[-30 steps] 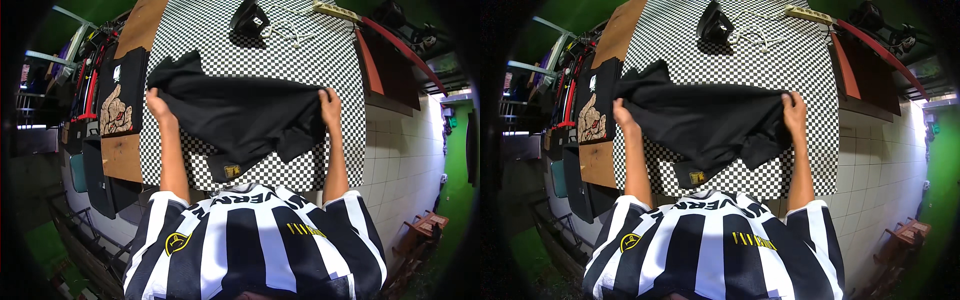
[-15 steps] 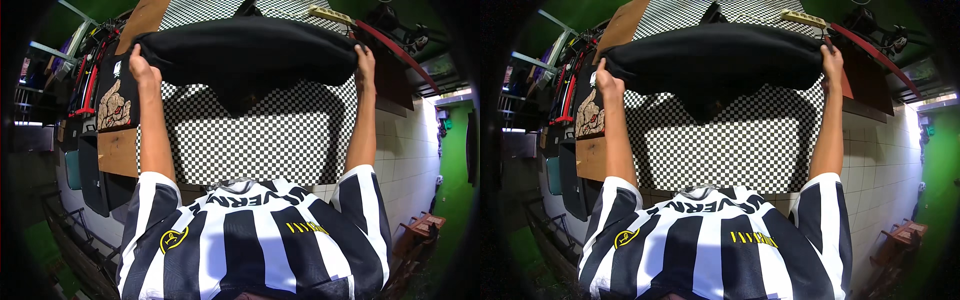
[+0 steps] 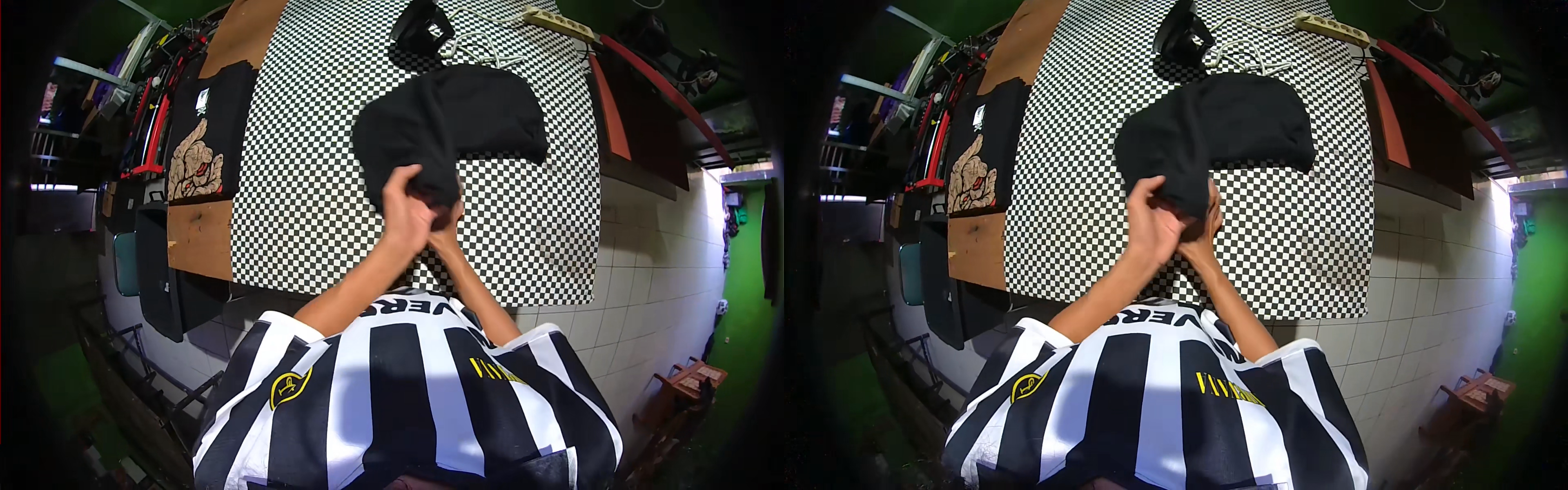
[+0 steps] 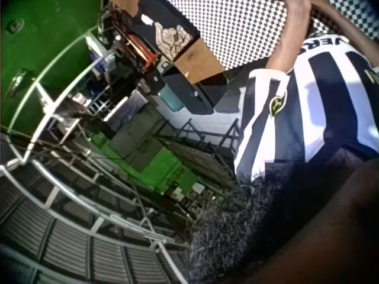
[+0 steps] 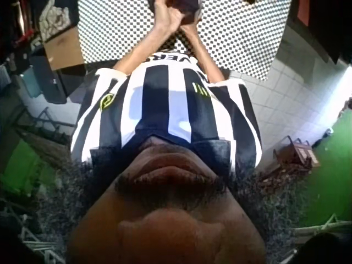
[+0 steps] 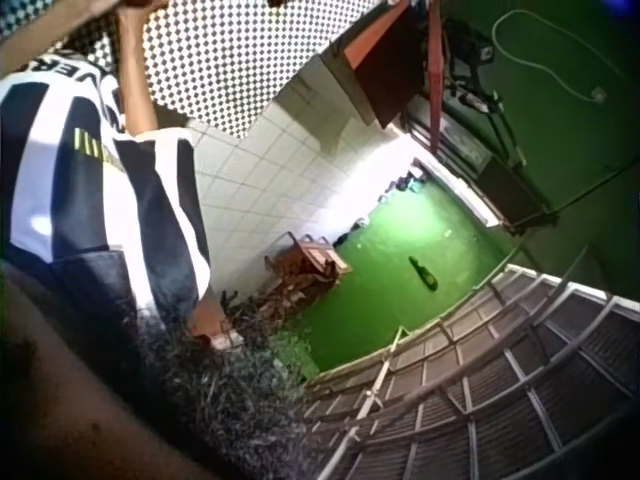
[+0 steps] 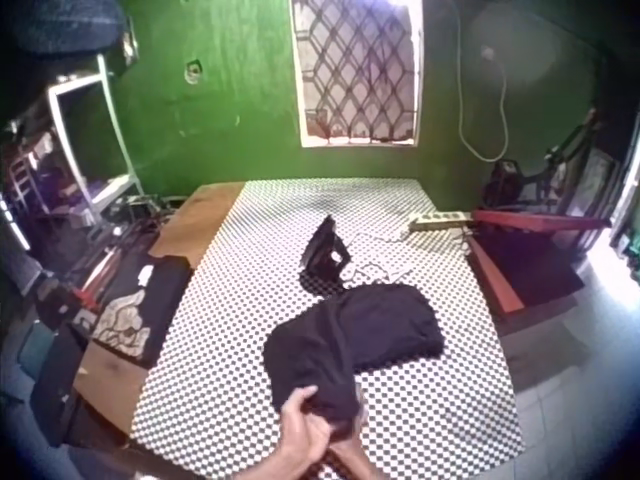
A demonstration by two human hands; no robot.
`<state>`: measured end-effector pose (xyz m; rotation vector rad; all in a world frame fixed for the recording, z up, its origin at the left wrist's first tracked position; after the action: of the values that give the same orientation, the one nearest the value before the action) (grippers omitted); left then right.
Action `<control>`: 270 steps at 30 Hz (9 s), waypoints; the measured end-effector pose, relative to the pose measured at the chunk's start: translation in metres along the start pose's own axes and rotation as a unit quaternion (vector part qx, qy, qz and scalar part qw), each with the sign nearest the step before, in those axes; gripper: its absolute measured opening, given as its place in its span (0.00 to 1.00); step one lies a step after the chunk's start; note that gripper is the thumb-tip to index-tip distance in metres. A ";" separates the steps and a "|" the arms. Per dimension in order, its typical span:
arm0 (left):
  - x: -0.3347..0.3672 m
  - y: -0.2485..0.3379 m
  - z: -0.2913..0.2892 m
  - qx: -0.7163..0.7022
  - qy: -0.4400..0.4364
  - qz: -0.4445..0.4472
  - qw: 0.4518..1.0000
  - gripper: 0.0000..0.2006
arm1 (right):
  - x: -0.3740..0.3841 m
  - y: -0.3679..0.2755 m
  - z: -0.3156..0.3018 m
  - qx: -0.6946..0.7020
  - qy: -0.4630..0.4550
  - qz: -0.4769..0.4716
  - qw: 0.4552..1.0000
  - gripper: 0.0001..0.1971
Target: Ironing and folding a black garment on a checkered work table.
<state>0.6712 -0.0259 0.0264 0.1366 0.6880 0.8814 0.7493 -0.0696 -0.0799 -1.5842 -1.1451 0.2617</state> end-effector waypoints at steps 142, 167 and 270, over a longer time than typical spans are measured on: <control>0.085 0.214 -0.154 0.559 0.121 0.274 0.773 0.12 | 0.116 0.135 -0.297 -0.147 0.102 0.188 0.966 0.15; 0.054 0.235 -0.170 0.634 0.254 0.441 0.582 0.16 | 0.112 0.203 -0.303 -0.129 0.190 0.178 0.957 0.27; -0.050 0.212 -0.365 0.597 0.220 0.204 0.744 0.20 | -0.066 0.187 -0.341 -0.089 0.045 0.451 0.887 0.15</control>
<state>0.2874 0.0135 -0.1523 1.3155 1.6567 0.7549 1.0472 -0.3215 -0.1393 -2.1912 -0.2838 0.6914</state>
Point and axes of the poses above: each hand's wrist, its own x-axis towards the middle knuckle, its own z-axis out of the palm, y = z × x, the point moved 5 cm from there along x, towards the middle knuckle, and after that the axes turned 3 degrees about -x, right-handed, at the moved point
